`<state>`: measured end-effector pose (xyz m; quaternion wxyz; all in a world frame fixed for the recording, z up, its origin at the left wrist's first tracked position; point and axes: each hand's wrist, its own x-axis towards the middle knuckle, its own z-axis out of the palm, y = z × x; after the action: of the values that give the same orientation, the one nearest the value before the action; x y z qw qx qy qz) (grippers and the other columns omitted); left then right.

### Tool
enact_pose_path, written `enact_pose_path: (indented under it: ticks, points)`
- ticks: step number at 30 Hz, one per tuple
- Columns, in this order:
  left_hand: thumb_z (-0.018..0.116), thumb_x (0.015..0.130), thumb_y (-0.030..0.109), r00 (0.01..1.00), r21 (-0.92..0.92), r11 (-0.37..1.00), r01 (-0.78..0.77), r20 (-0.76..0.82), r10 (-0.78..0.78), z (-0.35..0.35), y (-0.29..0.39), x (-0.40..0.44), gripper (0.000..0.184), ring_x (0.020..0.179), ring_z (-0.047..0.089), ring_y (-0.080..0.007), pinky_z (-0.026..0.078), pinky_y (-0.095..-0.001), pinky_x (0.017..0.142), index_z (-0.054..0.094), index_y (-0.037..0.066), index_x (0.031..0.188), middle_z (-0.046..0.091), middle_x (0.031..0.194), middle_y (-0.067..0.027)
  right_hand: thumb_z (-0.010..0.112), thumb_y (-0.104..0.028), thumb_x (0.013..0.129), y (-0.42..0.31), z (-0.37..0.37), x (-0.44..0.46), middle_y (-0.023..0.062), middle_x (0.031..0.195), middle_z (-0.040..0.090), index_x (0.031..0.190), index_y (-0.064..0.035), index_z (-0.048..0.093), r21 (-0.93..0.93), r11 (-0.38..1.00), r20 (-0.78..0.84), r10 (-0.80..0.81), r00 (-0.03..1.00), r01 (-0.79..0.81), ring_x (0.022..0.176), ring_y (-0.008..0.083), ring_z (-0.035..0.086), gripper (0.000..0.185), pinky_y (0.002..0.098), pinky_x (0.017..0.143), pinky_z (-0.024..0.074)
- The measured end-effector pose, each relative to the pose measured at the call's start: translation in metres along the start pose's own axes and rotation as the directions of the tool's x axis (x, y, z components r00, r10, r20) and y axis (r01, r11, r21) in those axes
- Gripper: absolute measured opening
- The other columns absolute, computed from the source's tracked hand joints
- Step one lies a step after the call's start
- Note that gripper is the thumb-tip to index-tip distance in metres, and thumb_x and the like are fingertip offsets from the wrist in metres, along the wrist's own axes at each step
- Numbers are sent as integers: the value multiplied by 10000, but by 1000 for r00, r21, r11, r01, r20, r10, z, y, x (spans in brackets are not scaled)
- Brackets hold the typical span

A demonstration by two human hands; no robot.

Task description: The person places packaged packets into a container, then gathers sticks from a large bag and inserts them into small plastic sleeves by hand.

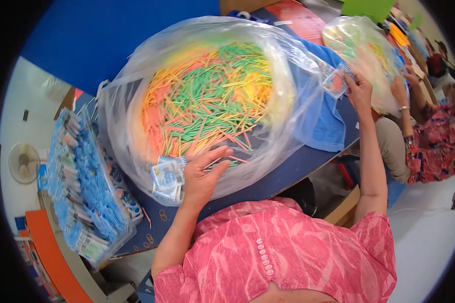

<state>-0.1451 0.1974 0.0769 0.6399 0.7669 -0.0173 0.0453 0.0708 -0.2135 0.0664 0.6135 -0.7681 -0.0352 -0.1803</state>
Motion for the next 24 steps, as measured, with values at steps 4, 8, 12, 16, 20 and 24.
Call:
enact_pose_path:
  ticks: [4,8,12,16,20,24]
  points:
    - [692,848,24,999,43,999,25,20,-26,-8,-9,-8,274,1009,643,-138,474,-265,918,684,18,1121,719,1040,-73,694,-143,870,54,-1,32,-50,748,602,996,-24,717,-228,973,125,69,990,-39,577,22,469,175,187,515,363]
    - [696,848,34,995,5,995,98,-4,-98,-19,-6,-12,243,997,644,-141,469,-269,917,701,28,1091,725,1016,-62,734,-157,837,70,-2,47,-44,779,622,961,-54,737,-90,989,44,126,991,-121,592,22,480,161,195,518,387]
    - [697,848,35,999,119,992,27,-43,-22,-29,-13,-17,230,959,648,-144,475,-274,890,713,47,1077,729,990,-54,725,-140,845,85,-23,66,-35,803,631,1000,-55,729,118,973,-136,212,968,-197,611,36,484,177,195,532,375]
    - [720,818,61,986,319,945,-71,-122,116,-45,-15,-30,183,882,661,-193,471,-300,804,723,58,1002,726,940,-59,711,-122,865,70,-17,67,-20,813,639,1052,-46,709,275,948,-373,259,891,-161,631,61,500,201,196,567,390]
    - [744,773,69,936,553,828,-95,-233,262,-67,-20,-39,153,831,646,-242,460,-330,741,717,60,923,706,872,-63,673,-92,892,-9,-8,39,-1,843,646,1049,-21,702,126,980,-409,-91,908,155,705,67,537,174,193,626,420]
    - [757,729,59,898,728,677,-109,-220,381,-81,-22,-37,168,804,611,-264,454,-354,718,706,62,888,677,825,-64,635,-16,864,-123,119,-47,23,901,647,930,-6,684,150,957,400,-287,870,247,833,113,579,83,228,734,458]
